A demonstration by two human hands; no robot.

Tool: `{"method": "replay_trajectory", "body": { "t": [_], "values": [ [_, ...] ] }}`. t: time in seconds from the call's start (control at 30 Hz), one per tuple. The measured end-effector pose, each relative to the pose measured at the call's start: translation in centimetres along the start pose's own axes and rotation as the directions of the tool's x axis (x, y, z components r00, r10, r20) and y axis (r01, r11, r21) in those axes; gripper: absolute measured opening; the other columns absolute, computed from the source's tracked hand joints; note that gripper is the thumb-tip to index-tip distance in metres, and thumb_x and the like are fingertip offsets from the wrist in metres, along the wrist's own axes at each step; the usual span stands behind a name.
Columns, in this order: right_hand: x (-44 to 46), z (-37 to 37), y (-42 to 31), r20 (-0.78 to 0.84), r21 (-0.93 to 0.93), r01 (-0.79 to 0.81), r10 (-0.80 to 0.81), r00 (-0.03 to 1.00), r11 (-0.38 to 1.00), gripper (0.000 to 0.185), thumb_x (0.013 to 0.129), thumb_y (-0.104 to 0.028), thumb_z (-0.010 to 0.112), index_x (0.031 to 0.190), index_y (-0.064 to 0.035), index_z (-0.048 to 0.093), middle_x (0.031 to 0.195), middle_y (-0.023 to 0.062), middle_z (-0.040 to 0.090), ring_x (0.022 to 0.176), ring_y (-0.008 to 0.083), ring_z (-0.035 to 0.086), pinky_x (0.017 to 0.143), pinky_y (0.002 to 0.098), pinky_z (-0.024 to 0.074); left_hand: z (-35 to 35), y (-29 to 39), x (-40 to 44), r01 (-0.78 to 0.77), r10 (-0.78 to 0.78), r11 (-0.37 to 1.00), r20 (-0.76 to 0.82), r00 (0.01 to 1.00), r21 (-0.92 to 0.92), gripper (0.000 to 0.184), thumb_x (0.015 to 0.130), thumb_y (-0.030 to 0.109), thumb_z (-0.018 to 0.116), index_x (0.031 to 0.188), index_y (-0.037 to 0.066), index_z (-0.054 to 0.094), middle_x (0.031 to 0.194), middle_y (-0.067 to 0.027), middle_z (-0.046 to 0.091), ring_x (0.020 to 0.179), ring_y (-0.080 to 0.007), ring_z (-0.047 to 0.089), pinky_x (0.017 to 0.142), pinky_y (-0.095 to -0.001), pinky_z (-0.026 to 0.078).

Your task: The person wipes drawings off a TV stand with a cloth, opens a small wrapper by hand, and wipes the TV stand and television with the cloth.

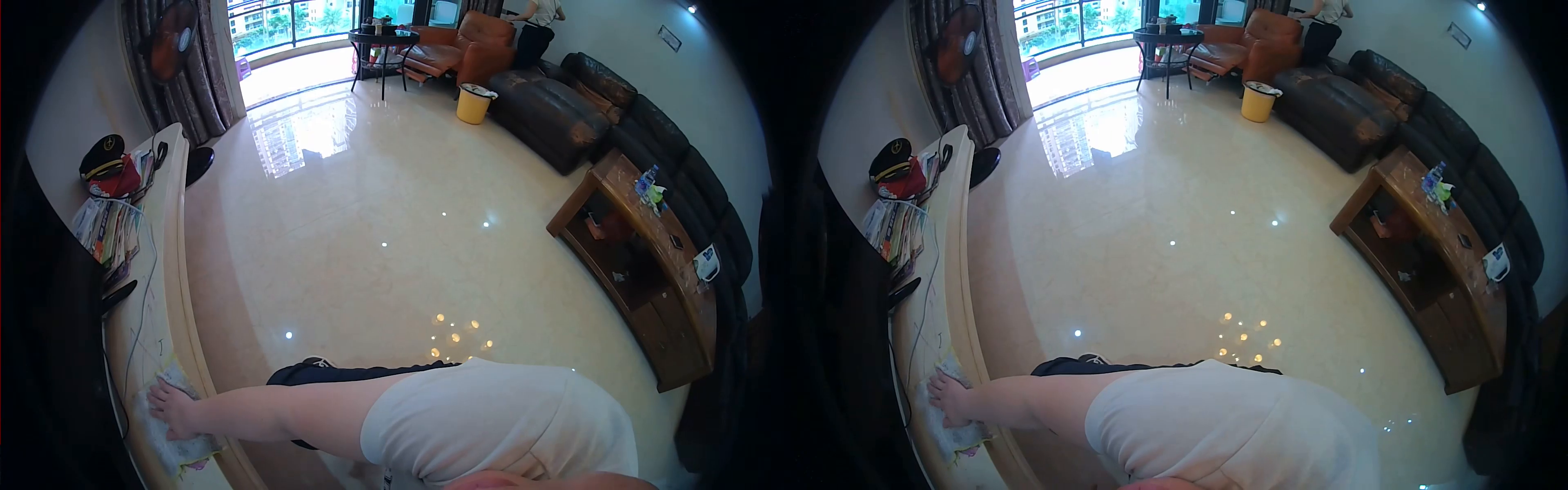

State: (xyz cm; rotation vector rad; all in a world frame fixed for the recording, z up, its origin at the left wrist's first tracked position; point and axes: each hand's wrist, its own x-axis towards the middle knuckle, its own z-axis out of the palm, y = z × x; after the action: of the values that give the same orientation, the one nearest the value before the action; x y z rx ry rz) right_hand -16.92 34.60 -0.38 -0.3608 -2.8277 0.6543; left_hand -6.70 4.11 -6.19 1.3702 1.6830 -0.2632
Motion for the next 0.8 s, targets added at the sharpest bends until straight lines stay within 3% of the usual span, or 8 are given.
{"method": "replay_trajectory", "body": {
  "t": [0.17,0.3,0.4,0.5,0.6,0.7,0.8],
  "values": [
    [-0.6,2.3,-1.6,-0.006,-0.042,0.013,-0.014,1.0,0.999,0.072,0.091,-0.052,0.039,0.148,-0.0096,0.028,0.156,0.0209,0.014,0.146,0.0343,0.004,0.113,0.059,-0.0063,-0.1,0.2,-0.1,0.015,-0.015,1.0,-0.015,1.0,-0.001,0.067,0.083,0.029,0.065,0.143,0.015,0.038,0.114,-0.0236,0.061,0.103,-0.0418,0.059,0.088,-0.0459,0.047],
    [-2.2,1.7,-4.0,0.08,-0.037,0.055,-0.052,0.995,0.998,0.071,0.092,-0.05,0.038,0.149,-0.0088,0.027,0.156,0.0221,0.011,0.146,0.0346,0.0,0.113,0.0592,-0.0071,-0.2,0.3,0.1,0.025,-0.025,1.0,-0.028,0.999,-0.003,0.067,0.083,0.028,0.066,0.143,0.015,0.039,0.115,-0.0229,0.061,0.103,-0.0409,0.059,0.089,-0.0454,0.047],
    [-1.8,6.4,-6.5,0.084,-0.006,0.175,-0.174,0.981,0.985,0.072,0.091,-0.052,0.038,0.149,-0.0113,0.026,0.157,0.0195,0.011,0.146,0.0332,-0.001,0.113,0.058,-0.0066,-0.2,0.4,0.1,0.03,-0.03,1.0,-0.037,0.999,-0.003,0.067,0.083,0.026,0.067,0.143,0.015,0.039,0.115,-0.0223,0.061,0.104,-0.0402,0.059,0.089,-0.0449,0.047],
    [-1.9,9.8,-10.4,0.108,-0.055,0.379,-0.372,0.922,0.924,0.075,0.087,-0.053,0.042,0.148,-0.0123,0.029,0.157,0.0147,0.015,0.146,0.0329,0.007,0.114,0.0559,-0.005,-0.1,0.2,0.0,0.036,-0.036,0.999,-0.064,0.997,-0.003,0.067,0.083,0.025,0.068,0.143,0.015,0.04,0.115,-0.0218,0.061,0.104,-0.0395,0.059,0.09,-0.0445,0.047],
    [-5.2,7.8,-13.7,0.399,0.53,0.229,-0.478,0.783,0.817,0.07,0.088,-0.047,0.04,0.149,-0.0147,0.028,0.158,0.0138,0.014,0.146,0.0322,0.006,0.114,0.0565,-0.0053,-0.3,0.0,0.2,0.04,-0.04,0.999,-0.124,0.991,-0.001,0.067,0.082,0.024,0.069,0.142,0.014,0.04,0.116,-0.0212,0.061,0.104,-0.0388,0.059,0.09,-0.0441,0.047],
    [-6.1,7.1,-13.9,0.324,0.35,0.488,-0.592,0.738,0.8,0.071,0.089,-0.053,0.042,0.148,-0.0149,0.03,0.156,0.0162,0.016,0.146,0.0319,0.004,0.115,0.0551,-0.0031,-0.8,0.3,-0.1,0.052,-0.049,0.999,-0.204,0.978,0.01,0.067,0.082,0.023,0.07,0.142,0.014,0.041,0.116,-0.0207,0.061,0.104,-0.0381,0.059,0.091,-0.0436,0.047],
    [-5.0,6.7,-12.7,0.245,0.227,0.62,-0.661,0.71,0.751,0.069,0.088,-0.054,0.045,0.145,-0.0174,0.037,0.154,0.0133,0.024,0.145,0.0309,0.012,0.116,0.0518,0.0021,-1.4,1.8,-2.0,0.103,-0.109,0.994,-0.211,0.972,-0.037,0.067,0.082,0.023,0.069,0.142,0.015,0.04,0.119,-0.0219,0.059,0.105,-0.0405,0.058,0.091,-0.0464,0.045]
  ]
}}
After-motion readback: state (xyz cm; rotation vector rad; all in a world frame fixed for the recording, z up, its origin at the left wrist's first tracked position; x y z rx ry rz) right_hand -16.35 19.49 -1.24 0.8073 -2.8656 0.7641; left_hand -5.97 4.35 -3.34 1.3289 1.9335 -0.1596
